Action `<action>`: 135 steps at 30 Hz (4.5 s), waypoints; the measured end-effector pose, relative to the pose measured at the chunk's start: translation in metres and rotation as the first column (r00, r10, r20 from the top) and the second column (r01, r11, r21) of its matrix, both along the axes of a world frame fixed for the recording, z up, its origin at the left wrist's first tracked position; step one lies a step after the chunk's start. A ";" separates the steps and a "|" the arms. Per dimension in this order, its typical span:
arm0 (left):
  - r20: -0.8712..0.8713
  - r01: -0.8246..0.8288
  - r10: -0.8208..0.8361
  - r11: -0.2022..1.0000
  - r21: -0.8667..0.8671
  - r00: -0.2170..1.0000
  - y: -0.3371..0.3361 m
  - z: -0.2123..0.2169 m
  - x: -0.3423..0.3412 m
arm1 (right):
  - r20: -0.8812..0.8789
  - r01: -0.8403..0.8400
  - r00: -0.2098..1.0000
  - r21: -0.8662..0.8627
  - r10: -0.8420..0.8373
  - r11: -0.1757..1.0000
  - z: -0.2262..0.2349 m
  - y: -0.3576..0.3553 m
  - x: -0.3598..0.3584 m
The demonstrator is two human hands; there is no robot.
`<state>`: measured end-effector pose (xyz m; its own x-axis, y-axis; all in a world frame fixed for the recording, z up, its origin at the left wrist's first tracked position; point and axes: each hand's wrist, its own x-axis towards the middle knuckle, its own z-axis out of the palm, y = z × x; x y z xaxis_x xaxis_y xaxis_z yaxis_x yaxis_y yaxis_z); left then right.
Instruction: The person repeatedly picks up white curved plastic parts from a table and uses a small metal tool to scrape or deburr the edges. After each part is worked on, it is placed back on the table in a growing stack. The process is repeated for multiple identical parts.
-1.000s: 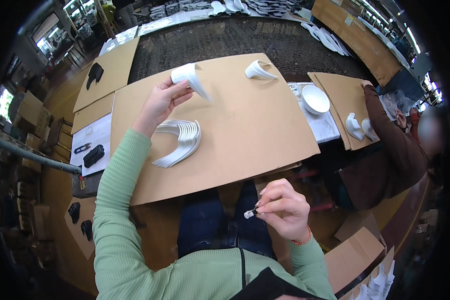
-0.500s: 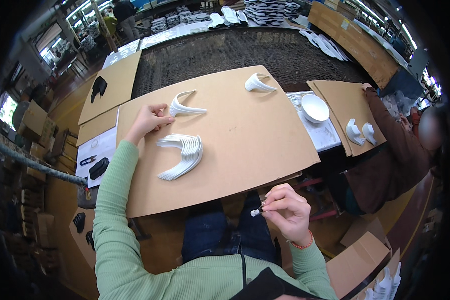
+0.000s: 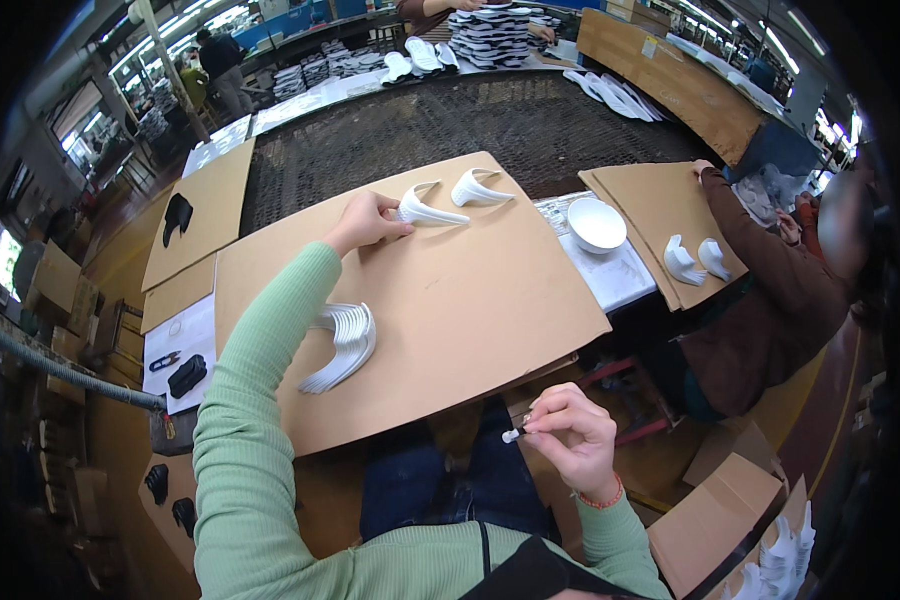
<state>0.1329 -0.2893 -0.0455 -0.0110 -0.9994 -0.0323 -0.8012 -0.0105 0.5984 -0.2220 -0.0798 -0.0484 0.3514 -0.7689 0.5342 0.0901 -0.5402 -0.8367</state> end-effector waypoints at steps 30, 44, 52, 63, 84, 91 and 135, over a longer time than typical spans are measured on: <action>0.124 0.138 -0.112 0.965 -0.223 0.986 0.064 0.040 -0.019 | -0.006 0.365 0.931 0.073 -0.366 0.928 0.001 -0.085 -0.036; -0.644 -0.296 0.254 0.954 0.044 0.722 0.222 0.004 0.011 | -0.500 0.553 0.426 -0.516 -0.754 0.655 -0.062 -0.292 -0.071; -0.700 -0.247 0.228 0.966 0.075 0.677 0.218 0.002 -0.001 | -0.669 0.544 0.317 -0.453 -0.673 0.707 -0.067 -0.308 -0.070; -0.465 -0.291 0.190 0.944 -0.154 0.865 0.230 0.016 0.000 | -0.713 0.453 0.262 -0.505 -0.651 0.735 -0.078 -0.325 -0.070; -0.446 -0.487 0.315 0.800 -0.351 0.838 0.265 0.062 0.019 | -0.160 0.646 0.755 0.352 -0.637 0.678 -0.074 -0.309 -0.087; -0.919 -0.309 -0.130 0.916 -0.255 0.372 0.272 0.062 -0.031 | 0.256 0.219 0.871 0.560 -0.418 0.799 -0.014 -0.205 -0.050; -0.969 0.353 0.236 0.915 0.194 -0.078 0.274 0.040 -0.131 | -0.249 -0.021 0.963 -0.462 -0.107 0.886 0.032 0.011 0.009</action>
<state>0.0017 -0.0150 -0.0055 -0.3817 -0.9068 -0.1787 0.6165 -0.3939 0.6818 -0.2132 -0.0684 -0.0169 0.4990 -0.4786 0.7224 -0.1279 -0.8652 -0.4848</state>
